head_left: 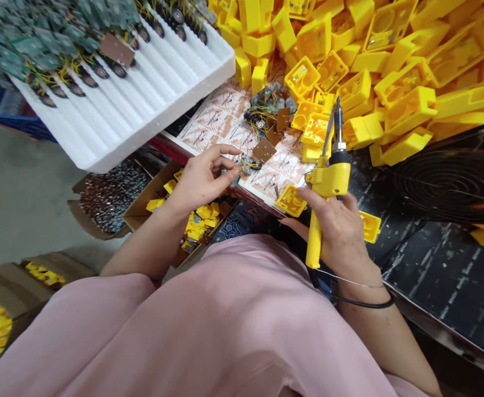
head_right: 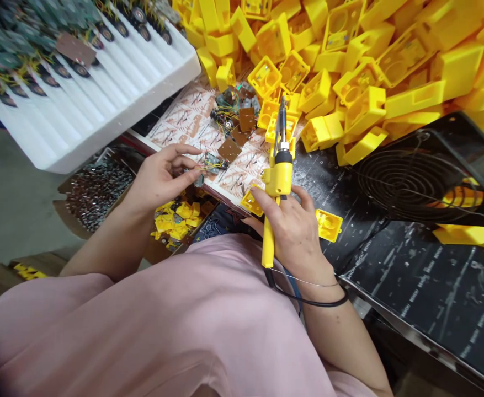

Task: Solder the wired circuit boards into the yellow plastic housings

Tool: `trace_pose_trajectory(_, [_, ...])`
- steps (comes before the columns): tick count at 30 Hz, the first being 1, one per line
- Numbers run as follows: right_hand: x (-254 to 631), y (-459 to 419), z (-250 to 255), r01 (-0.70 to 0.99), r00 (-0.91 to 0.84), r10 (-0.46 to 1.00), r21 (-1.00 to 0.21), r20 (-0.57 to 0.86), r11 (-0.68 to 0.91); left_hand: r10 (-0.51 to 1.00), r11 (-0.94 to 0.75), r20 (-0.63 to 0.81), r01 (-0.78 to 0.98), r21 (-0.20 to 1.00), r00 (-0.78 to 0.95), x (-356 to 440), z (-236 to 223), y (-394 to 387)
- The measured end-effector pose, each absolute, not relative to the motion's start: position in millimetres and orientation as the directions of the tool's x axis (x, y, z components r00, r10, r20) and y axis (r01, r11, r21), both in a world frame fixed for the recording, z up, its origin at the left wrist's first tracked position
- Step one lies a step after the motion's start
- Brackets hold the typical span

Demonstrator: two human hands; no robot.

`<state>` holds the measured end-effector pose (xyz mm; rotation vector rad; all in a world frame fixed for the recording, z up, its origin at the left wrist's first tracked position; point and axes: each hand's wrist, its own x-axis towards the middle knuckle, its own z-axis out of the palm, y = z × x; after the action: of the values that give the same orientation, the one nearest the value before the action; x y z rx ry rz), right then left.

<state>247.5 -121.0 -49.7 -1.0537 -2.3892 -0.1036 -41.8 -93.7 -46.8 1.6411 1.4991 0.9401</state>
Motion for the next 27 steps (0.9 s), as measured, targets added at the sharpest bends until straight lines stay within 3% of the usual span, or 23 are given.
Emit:
trace_pose_trajectory(4, [247,-124,-47,0.706,-0.466,0.621,-0.157,0.630,0.690,0.959,-0.276,0.243,0.695,0.664,0.149,-37,-43,-106])
trace_pose_trajectory(9, [256,-135,-41,0.725,-0.277,0.630,-0.272,0.726,0.632,0.833,-0.527,0.433,0.730,0.435,0.344,-33,-50,-113])
trace_pose_trajectory(12, [263,-139,-39,0.708,-0.290,0.651,-0.300,0.701,0.639,0.878,-0.440,0.388,0.793,0.421,0.281,-40,-52,-112])
trace_pose_trajectory(18, [262,-134,-50,0.723,-0.402,0.683,-0.246,0.610,0.645,0.955,-0.217,0.282,0.866,0.450,0.093,-54,-51,-102])
trace_pose_trajectory(24, [249,-124,-58,0.688,-0.509,0.652,-0.190,0.561,0.700,0.902,-0.250,0.418,0.924,0.291,0.112,-57,-61,-96])
trace_pose_trajectory(27, [245,-122,-55,0.671,-0.558,0.642,-0.169,0.526,0.722,0.865,-0.290,0.488,0.911,0.295,0.117,-58,-63,-95])
